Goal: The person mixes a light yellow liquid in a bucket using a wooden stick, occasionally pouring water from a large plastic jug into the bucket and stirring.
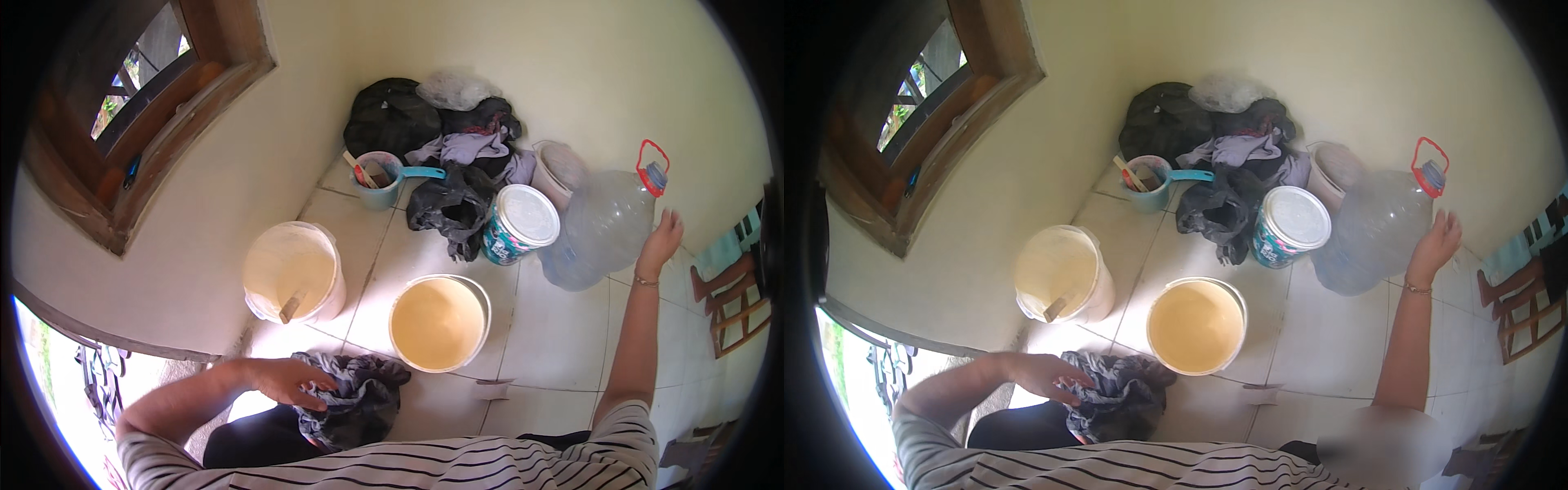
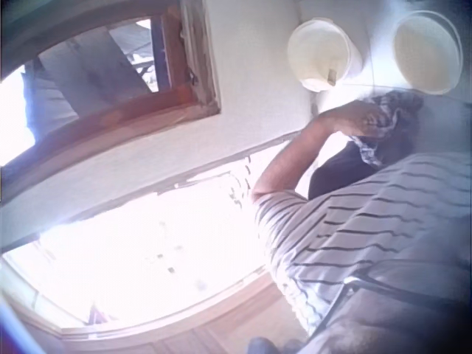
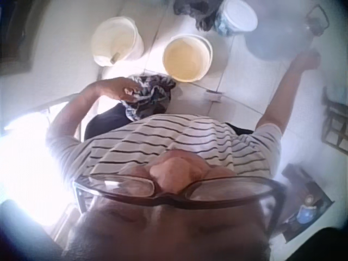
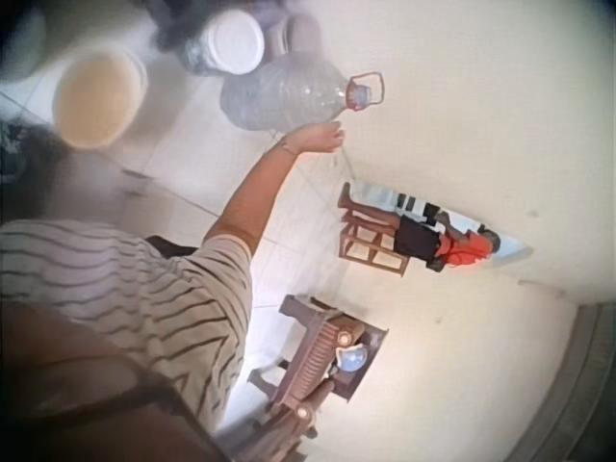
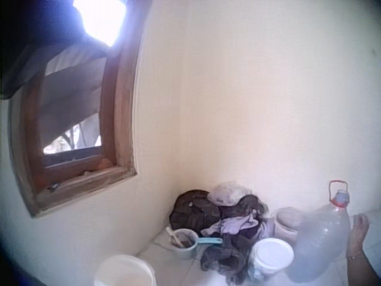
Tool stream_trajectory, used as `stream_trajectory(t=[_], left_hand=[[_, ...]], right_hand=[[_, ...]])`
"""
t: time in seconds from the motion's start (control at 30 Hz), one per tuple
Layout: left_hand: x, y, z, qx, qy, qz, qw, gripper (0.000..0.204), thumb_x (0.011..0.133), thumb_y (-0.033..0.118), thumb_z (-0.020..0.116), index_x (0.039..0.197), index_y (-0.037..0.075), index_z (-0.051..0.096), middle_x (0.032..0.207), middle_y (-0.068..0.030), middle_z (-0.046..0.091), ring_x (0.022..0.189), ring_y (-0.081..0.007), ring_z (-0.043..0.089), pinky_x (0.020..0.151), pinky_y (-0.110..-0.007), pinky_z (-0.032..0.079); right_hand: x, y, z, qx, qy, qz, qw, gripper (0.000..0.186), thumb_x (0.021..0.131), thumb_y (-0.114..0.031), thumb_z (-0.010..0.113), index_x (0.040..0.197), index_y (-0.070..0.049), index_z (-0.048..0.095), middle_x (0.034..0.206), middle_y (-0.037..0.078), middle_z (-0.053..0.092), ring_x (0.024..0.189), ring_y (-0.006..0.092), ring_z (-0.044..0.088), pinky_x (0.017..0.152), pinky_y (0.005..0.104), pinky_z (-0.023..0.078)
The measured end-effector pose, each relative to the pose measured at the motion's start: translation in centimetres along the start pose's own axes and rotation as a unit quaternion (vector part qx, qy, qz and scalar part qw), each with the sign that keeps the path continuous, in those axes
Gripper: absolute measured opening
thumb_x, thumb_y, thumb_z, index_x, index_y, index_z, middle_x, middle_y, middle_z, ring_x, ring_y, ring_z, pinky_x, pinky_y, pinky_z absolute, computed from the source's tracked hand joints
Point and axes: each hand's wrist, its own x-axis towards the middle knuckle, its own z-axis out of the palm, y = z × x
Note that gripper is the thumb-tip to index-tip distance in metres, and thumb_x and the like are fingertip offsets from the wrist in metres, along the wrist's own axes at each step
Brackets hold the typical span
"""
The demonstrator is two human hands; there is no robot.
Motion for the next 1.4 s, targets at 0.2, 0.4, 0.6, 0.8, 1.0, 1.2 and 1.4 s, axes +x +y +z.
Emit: stream_trajectory(t=[0.2,0.4,0.6,0.8,1.0,1.2,1.4], left_hand=[[4.5,-14.2,8.6,0.247,0.242,0.038,0.937,0.066,0.084,0.051,0.062,0.140,0.023,0.042,0.147,-0.0233,0.031,0.132,-0.0451,0.032,0.107,-0.059,0.025],[9.2,-17.4,14.1,0.341,0.217,0.029,0.914,0.079,0.081,0.043,0.062,0.148,0.033,0.022,0.154,-0.0223,0.007,0.140,-0.0484,0.006,0.108,-0.068,0.008],[9.4,-18.3,12.7,0.295,0.317,0.023,0.901,0.039,0.072,0.027,0.063,0.110,0.018,0.064,0.112,-0.0068,0.055,0.111,-0.0248,0.049,0.088,-0.042,0.038],[9.8,-20.0,13.2,0.218,0.402,0.039,0.889,0.044,0.070,0.030,0.064,0.110,0.011,0.063,0.105,-0.0080,0.059,0.106,-0.0249,0.054,0.088,-0.039,0.041],[6.7,-17.7,10.6,0.137,0.361,0.030,0.922,0.043,0.074,0.042,0.068,0.106,0.012,0.068,0.107,-0.0118,0.061,0.106,-0.0298,0.054,0.092,-0.042,0.041],[6.3,-19.8,6.0,-0.547,0.431,0.045,0.716,0.083,0.081,0.051,0.066,0.141,0.011,0.026,0.138,-0.0199,0.037,0.113,-0.0405,0.050,0.094,-0.051,0.041],[4.0,-15.3,1.2,-0.679,0.436,0.145,0.572,0.088,0.084,0.041,0.064,0.145,0.013,0.007,0.142,-0.0238,0.025,0.118,-0.0516,0.043,0.091,-0.063,0.043]], right_hand=[[-6.3,-22.1,9.3,0.198,-0.493,-0.074,0.844,0.019,0.090,-0.018,0.060,0.096,-0.001,0.064,0.084,0.002,0.062,0.070,0.0081,0.057,0.062,0.0225,0.046],[-19.0,-35.0,16.1,0.088,-0.735,-0.253,0.623,0.038,0.079,-0.022,0.074,0.107,0.000,0.060,0.095,0.013,0.064,0.082,0.0192,0.062,0.070,0.0311,0.051],[-33.8,-41.5,7.3,0.166,-0.718,-0.468,0.489,0.059,0.068,-0.020,0.075,0.119,0.000,0.054,0.102,0.021,0.056,0.090,0.0331,0.064,0.076,0.0419,0.052],[-41.6,-40.8,8.8,0.110,-0.671,-0.484,0.550,0.027,0.072,-0.017,0.070,0.093,-0.003,0.061,0.091,0.016,0.061,0.078,0.0306,0.066,0.070,0.0402,0.053],[-37.8,-40.3,13.7,0.043,-0.718,-0.302,0.626,0.026,0.071,-0.025,0.073,0.082,-0.002,0.066,0.078,0.016,0.066,0.077,0.0313,0.065,0.071,0.0392,0.052],[-39.4,-39.5,17.7,0.180,-0.662,-0.160,0.710,0.030,0.072,-0.027,0.071,0.085,-0.001,0.067,0.081,0.017,0.066,0.078,0.0324,0.064,0.072,0.0403,0.050],[-38.0,-41.3,15.8,0.196,-0.679,-0.208,0.677,0.030,0.075,-0.028,0.072,0.088,-0.002,0.067,0.081,0.018,0.066,0.078,0.0286,0.065,0.070,0.0380,0.050]])
